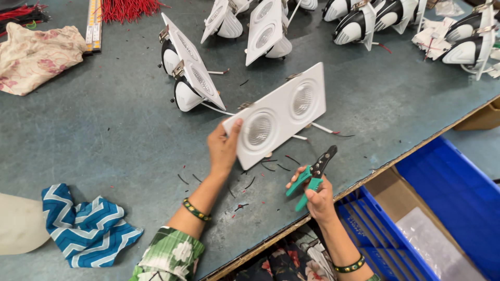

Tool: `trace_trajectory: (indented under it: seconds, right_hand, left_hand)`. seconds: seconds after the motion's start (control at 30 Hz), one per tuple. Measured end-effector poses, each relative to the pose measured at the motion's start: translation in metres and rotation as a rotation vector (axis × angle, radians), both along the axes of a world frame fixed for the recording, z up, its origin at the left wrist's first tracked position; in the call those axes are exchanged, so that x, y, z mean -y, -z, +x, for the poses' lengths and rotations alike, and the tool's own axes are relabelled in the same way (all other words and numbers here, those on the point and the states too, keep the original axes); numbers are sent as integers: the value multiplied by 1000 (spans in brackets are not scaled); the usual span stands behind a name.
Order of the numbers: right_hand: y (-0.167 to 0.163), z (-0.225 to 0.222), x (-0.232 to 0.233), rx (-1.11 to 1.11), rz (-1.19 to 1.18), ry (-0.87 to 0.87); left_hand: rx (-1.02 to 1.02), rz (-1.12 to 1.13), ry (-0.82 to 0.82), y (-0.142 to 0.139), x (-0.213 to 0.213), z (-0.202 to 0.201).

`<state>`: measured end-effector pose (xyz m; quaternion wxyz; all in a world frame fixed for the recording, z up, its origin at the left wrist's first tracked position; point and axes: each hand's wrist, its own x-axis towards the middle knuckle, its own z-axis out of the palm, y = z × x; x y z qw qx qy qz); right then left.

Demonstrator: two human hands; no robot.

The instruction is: The person strips the insulation from wires on dual LED light fixtures using wire cutters, then places the finished units on the table. The person repeats this process on multiple fixtures.

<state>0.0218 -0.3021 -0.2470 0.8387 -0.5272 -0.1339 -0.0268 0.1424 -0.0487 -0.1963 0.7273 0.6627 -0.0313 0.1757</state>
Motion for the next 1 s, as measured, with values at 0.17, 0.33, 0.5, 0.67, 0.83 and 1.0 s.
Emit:
trace_trajectory:
  seconds: [0.17,0.33,0.5,0.67,0.83,1.0]
  right_hand:
    - [-15,3,0,126,-15,-166]
    - [-6,4,4,-2,-31,-116]
    - [1,9,5,-29,-1,-116]
    - [-7,15,0,54,171,-158]
    - [-18,12,3,12,122,-157]
    - [-24,13,2,3,147,-129]
  left_hand:
    - [95,124,-146,-17,-50,9]
    - [357,371,-410,-78,-71,-10]
    - [446,580,-115,-100,-28,-43]
    - [665,1001,157,-44,43,-18]
    - [632,1609,88,6,74,33]
    - [686,1539,115,5,73,48]
